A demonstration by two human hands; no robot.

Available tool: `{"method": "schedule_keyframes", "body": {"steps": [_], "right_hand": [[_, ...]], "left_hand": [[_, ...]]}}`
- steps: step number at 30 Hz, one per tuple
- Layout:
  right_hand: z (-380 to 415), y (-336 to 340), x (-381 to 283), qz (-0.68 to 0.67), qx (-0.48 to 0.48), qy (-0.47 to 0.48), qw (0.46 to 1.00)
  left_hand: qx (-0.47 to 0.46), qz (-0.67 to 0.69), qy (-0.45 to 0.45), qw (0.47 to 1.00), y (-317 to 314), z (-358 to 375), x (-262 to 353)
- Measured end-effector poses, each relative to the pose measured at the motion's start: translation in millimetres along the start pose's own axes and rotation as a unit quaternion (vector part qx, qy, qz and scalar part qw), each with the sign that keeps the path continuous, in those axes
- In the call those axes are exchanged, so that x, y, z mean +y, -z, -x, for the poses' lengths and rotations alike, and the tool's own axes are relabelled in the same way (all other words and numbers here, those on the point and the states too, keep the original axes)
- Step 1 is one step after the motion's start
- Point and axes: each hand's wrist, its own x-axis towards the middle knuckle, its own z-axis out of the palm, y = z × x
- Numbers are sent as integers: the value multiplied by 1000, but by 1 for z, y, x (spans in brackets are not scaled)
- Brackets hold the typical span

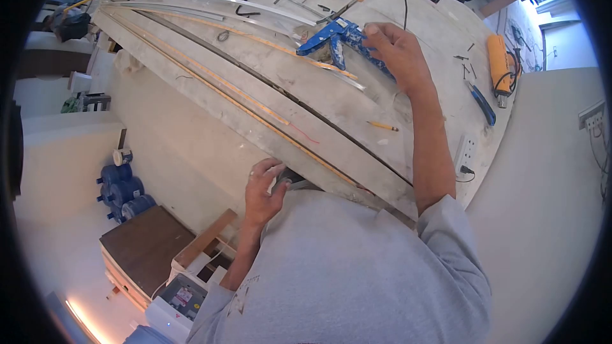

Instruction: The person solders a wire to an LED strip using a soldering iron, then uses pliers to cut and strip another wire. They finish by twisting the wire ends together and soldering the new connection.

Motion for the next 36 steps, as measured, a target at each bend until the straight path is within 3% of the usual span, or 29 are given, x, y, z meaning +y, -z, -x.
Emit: {"method": "schedule_keyframes", "body": {"steps": [15,21,29,36], "right_hand": [[3,-8,8,-38,14,-62,997],[-20,-11,8,-26,73,-58,995],[-62,-15,16,-168,125,-39,977],[-93,-14,21,-268,86,-36,959]], "left_hand": [[-41,70,-45,996,10,-17,-29],[-55,95,-48,993,12,-29,-36],[-71,111,-23,991,14,-38,-34],[-79,100,-20,992,16,-33,-31]]}}
